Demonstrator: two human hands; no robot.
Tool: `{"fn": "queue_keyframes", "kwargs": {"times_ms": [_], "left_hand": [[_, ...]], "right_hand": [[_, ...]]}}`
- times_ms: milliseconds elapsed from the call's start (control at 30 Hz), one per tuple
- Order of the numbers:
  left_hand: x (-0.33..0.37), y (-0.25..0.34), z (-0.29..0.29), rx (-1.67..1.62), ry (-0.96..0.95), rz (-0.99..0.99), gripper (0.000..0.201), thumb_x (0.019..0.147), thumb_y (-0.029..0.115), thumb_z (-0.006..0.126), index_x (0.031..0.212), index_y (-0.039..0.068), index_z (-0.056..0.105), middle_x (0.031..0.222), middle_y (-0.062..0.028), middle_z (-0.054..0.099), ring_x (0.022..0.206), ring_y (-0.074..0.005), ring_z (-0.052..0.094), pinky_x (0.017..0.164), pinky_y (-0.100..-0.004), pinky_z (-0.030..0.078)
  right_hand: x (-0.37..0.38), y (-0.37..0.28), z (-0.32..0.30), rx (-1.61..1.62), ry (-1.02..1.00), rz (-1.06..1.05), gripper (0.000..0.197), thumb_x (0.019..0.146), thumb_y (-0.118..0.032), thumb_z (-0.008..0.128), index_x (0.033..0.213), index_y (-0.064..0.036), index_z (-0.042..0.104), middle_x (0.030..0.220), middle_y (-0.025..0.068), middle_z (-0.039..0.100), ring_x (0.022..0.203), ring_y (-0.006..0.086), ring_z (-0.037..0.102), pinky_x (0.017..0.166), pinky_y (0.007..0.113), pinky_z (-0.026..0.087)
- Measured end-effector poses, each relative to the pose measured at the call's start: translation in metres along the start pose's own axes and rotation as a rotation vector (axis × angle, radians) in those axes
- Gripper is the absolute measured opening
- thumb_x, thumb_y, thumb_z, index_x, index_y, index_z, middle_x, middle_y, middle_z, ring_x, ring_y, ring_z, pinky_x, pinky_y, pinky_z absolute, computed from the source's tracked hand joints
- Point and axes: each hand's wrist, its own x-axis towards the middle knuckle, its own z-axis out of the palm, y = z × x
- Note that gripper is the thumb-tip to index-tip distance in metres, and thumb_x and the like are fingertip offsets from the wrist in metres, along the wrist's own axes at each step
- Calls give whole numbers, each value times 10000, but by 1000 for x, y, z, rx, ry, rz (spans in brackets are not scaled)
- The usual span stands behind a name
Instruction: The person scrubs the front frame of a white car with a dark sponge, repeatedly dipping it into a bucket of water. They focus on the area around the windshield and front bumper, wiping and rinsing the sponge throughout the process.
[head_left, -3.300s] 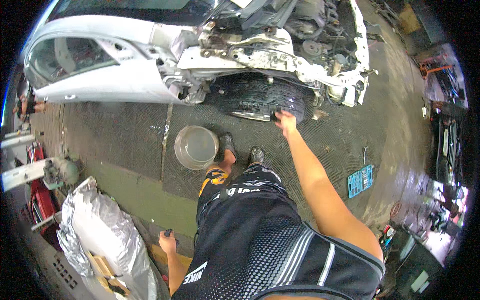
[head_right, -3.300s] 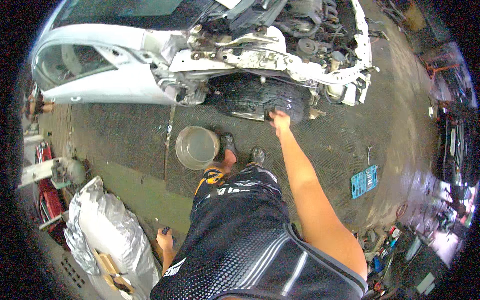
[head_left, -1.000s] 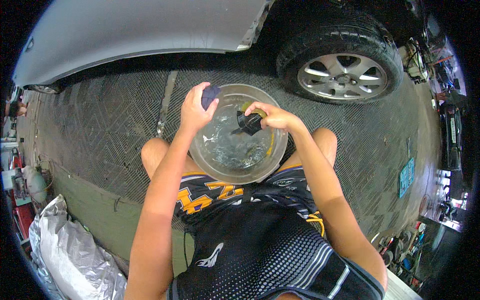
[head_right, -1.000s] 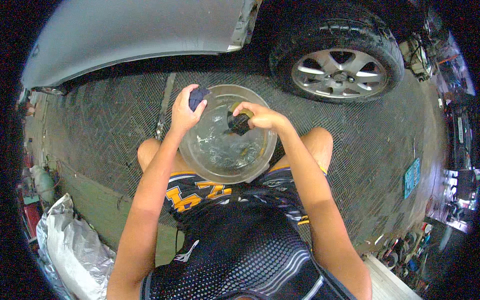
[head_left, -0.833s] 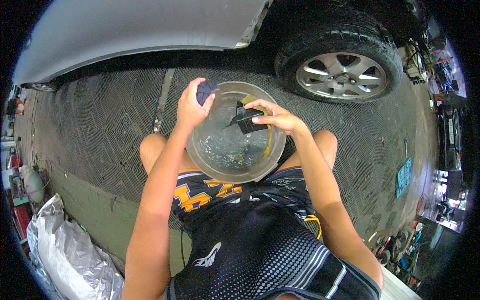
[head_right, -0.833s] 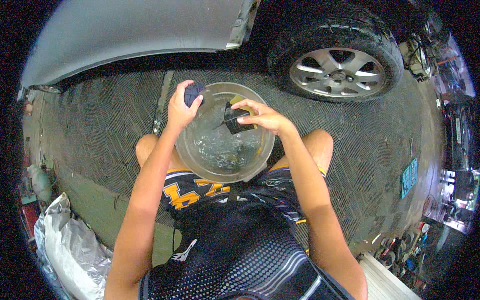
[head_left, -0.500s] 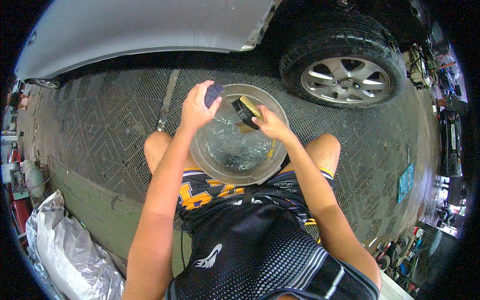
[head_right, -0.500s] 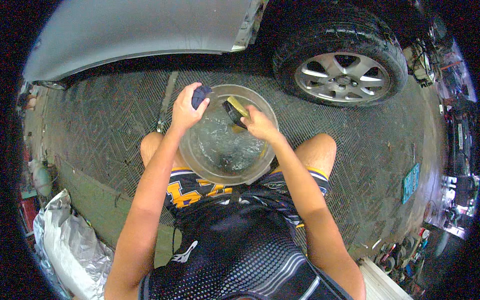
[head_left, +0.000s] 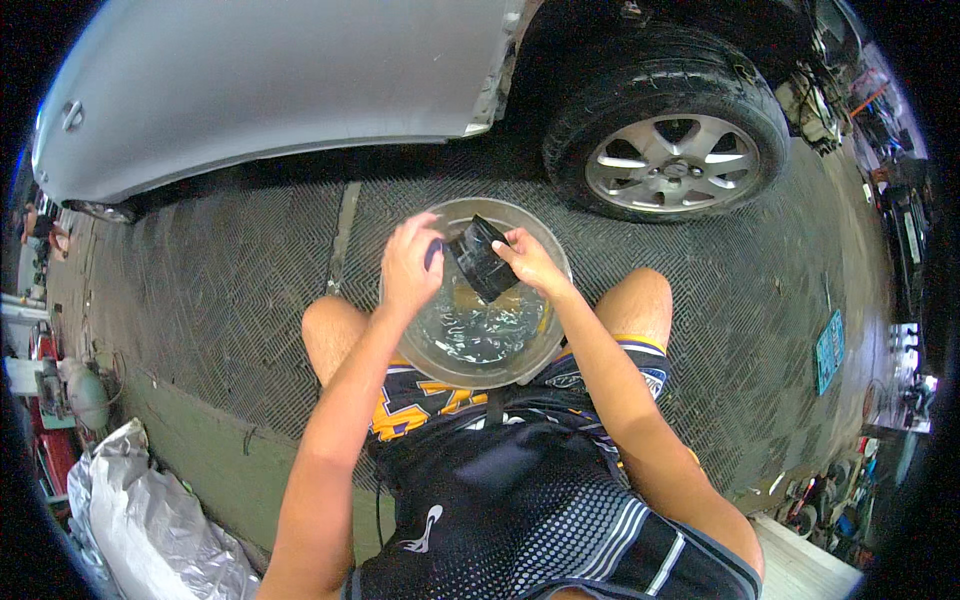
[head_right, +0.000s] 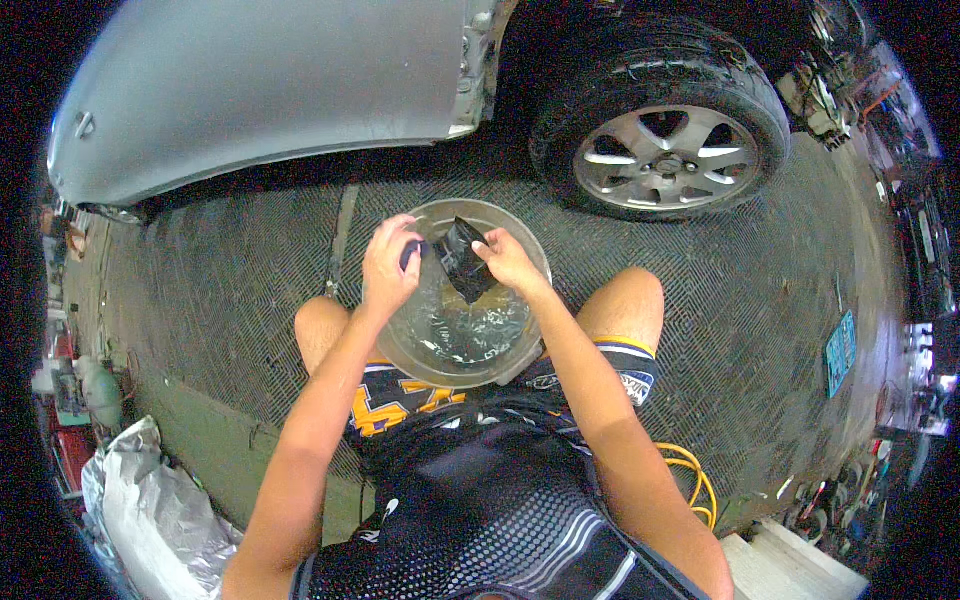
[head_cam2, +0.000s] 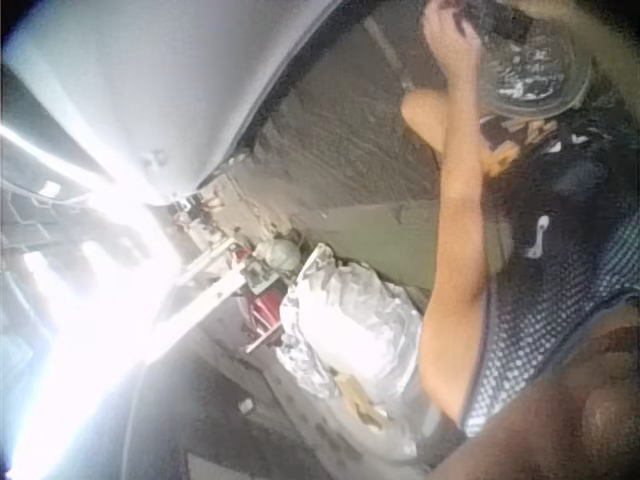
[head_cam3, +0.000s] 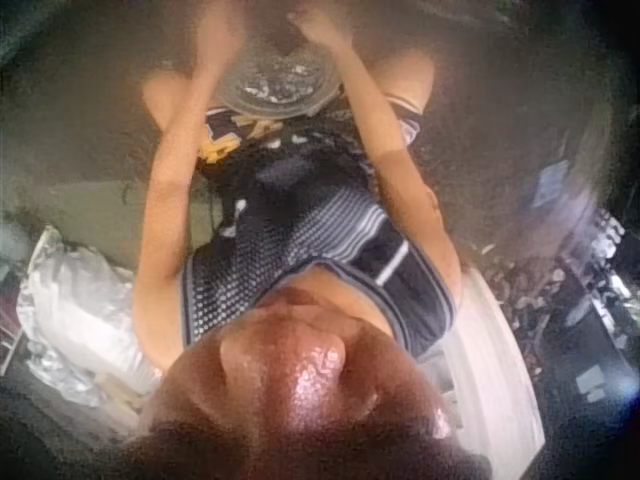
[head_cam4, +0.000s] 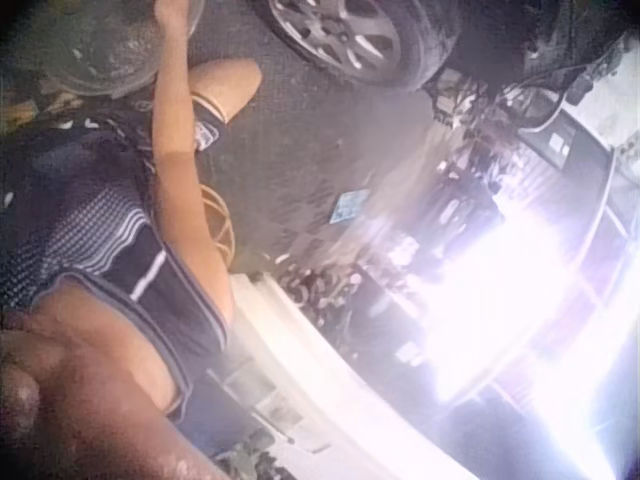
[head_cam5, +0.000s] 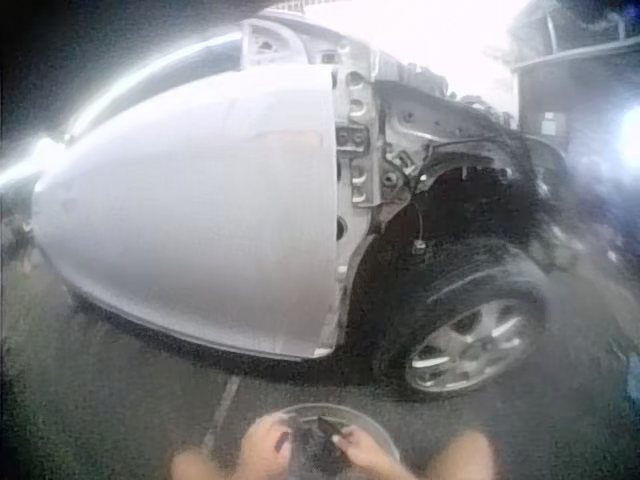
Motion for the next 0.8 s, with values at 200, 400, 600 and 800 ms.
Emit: {"fn": "queue_keyframes", "kwargs": {"times_ms": [200, 400, 600, 800], "left_hand": [[-29, 38, 33, 17, -126, -324, 666, 784, 343, 849, 1338, 59, 614, 1310, -149, 616, 1135, -346, 658, 918, -433, 548], [-30, 37, 47, -223, -329, -512, 597, 775, 404, 861, 1239, 64, 700, 1084, -153, 748, 1051, -346, 716, 899, -413, 559], [-38, 19, 51, -543, -352, -762, 328, 888, 339, 799, 943, 21, 742, 763, -40, 683, 704, -115, 598, 671, -310, 476], [-42, 10, 46, -880, -394, -889, 368, 946, 397, 740, 922, 30, 757, 815, 11, 655, 756, -85, 541, 700, -283, 436]], "right_hand": [[7, 1, -10, 226, -169, 12, 341, 1053, -357, 591, 1039, -27, 673, 973, 7, 693, 843, 99, 608, 786, 285, 481], [1, -9, -12, 462, -242, -6, 302, 1053, -315, 596, 1073, -26, 683, 992, 0, 704, 888, 95, 628, 847, 276, 491], [-3, -17, -6, 284, -59, -77, 601, 889, -314, 810, 1340, 5, 573, 1238, 105, 674, 1131, 175, 631, 1006, 322, 481], [-11, -29, -15, 398, -233, -18, 755, 807, -249, 890, 1402, 17, 508, 1259, 151, 668, 1135, 200, 637, 989, 345, 493]]}}
